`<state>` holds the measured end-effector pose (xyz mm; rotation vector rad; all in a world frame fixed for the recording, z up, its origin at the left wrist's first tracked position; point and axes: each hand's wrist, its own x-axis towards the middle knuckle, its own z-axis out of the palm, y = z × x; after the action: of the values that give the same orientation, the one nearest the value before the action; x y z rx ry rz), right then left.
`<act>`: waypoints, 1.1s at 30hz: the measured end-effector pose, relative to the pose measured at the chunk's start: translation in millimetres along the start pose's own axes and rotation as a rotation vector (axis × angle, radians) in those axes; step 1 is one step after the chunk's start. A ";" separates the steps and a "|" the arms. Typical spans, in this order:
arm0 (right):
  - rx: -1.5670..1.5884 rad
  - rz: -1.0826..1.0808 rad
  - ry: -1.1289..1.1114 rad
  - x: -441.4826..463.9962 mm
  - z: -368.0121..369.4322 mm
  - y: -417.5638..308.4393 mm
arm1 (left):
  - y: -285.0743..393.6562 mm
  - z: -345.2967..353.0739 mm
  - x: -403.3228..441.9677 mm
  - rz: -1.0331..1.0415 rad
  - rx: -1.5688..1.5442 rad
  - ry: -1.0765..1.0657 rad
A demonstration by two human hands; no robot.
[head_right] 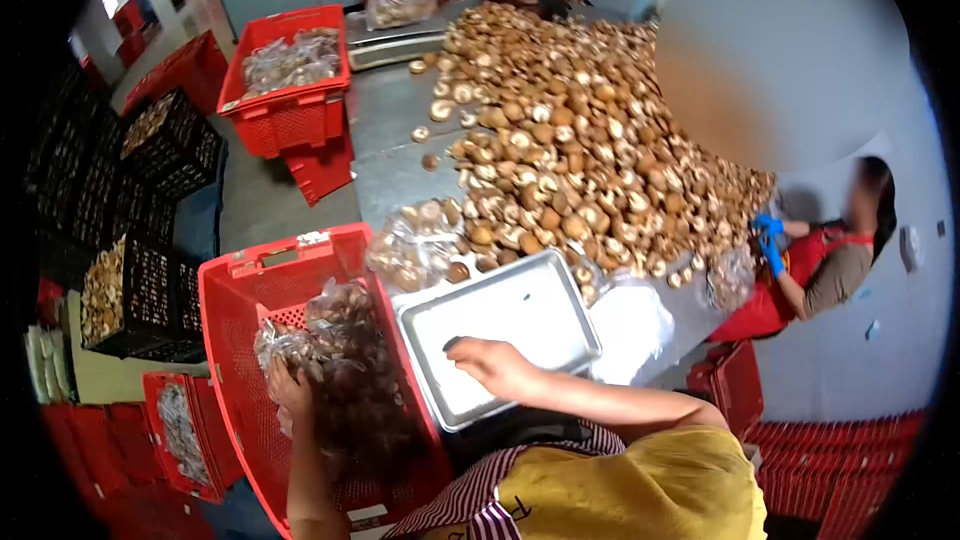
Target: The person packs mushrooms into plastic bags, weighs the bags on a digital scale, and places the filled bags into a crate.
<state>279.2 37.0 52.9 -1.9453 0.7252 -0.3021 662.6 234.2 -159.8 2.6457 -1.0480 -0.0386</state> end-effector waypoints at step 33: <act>-0.405 0.821 1.391 -407.0 -458.6 420.9 | 467.0 -79.4 -278.3 0.484 -0.723 -0.458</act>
<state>-421.5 -185.6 -59.5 -1.3516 2.5113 -1.0493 157.8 119.6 24.2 1.7217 -1.4420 -0.7846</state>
